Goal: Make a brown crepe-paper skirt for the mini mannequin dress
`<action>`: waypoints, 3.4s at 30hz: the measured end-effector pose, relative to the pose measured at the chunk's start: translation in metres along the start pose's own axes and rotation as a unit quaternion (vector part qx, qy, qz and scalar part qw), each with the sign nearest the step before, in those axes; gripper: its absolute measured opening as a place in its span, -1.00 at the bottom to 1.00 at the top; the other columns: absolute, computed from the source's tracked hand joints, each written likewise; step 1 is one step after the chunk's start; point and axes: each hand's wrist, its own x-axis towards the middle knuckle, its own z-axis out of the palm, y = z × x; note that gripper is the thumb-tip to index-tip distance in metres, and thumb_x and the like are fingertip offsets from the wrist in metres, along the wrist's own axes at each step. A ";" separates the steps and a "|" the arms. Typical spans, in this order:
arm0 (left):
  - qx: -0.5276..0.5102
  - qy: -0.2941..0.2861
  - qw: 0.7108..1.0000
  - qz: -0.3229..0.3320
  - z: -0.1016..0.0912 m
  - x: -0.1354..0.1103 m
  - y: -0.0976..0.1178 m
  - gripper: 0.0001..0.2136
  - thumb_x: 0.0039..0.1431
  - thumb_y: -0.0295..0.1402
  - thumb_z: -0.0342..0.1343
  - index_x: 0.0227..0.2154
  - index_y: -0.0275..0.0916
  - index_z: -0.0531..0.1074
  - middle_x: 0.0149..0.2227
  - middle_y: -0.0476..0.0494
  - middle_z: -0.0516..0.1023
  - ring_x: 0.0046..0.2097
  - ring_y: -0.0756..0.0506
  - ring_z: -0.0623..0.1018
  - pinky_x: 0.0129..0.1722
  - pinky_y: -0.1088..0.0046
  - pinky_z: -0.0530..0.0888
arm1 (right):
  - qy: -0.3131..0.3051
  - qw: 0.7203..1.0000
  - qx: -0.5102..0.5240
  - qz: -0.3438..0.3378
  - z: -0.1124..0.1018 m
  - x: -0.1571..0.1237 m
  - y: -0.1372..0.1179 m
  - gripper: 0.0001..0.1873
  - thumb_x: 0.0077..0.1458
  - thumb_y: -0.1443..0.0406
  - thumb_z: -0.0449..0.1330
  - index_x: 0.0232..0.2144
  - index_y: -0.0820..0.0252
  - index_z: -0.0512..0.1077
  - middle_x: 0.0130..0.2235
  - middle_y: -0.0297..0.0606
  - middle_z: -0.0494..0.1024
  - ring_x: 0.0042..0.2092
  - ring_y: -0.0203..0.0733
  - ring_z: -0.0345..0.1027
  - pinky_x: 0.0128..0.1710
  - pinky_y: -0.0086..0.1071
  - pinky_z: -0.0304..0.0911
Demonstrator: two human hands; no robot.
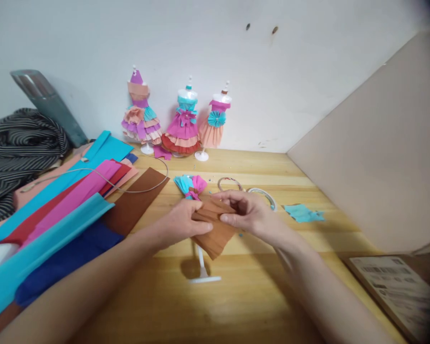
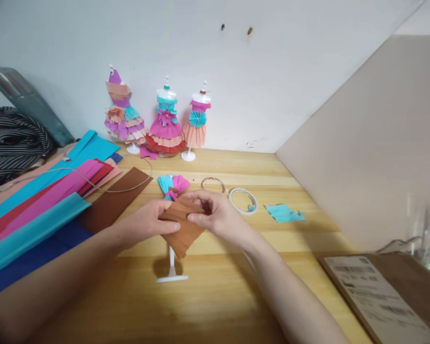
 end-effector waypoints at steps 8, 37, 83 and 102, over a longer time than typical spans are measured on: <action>-0.026 0.026 0.999 0.006 0.001 0.000 0.003 -0.79 -0.11 -0.25 0.26 -0.50 -0.33 0.50 -0.50 -0.10 0.51 -0.42 -0.08 0.49 -0.42 0.46 0.35 | 0.022 0.998 -0.006 -0.062 0.004 -0.002 -0.009 -0.57 -0.06 0.23 0.30 -0.07 0.10 0.46 -0.11 -0.17 0.53 -0.14 -0.11 0.42 -0.16 -0.25 0.34; -0.453 0.082 0.869 0.182 -0.002 0.005 0.009 -0.72 0.22 -0.28 -0.05 -0.09 -0.22 0.44 0.00 -0.18 0.51 0.15 -0.20 0.38 0.12 0.22 0.33 | 0.108 0.941 0.321 0.022 0.008 0.015 0.018 -0.79 -0.16 0.22 0.36 -0.60 0.17 0.43 -0.56 -0.36 0.43 -0.53 -0.32 0.24 -0.51 -0.44 0.18; -0.304 0.220 0.926 0.040 0.011 0.006 -0.005 -0.85 -0.07 -0.44 0.25 -0.53 -0.29 0.36 -0.44 -0.03 0.44 -0.32 -0.02 0.44 -0.24 0.47 0.34 | 0.059 0.996 0.058 0.040 0.015 0.014 0.019 -0.87 -0.03 0.23 0.17 -0.39 0.15 0.40 -0.40 -0.31 0.54 -0.30 -0.12 0.39 -0.30 -0.26 0.30; -0.382 0.150 0.911 0.029 0.031 -0.007 0.010 -0.80 0.27 -0.43 -0.11 -0.42 -0.28 0.36 -0.44 -0.08 0.48 -0.34 -0.02 0.50 -0.26 0.48 0.41 | 0.108 0.835 -0.452 -0.295 0.045 -0.018 -0.013 -0.81 0.07 0.20 0.18 -0.39 0.22 0.45 -0.34 -0.09 0.47 -0.17 0.06 0.25 -0.20 -0.05 0.15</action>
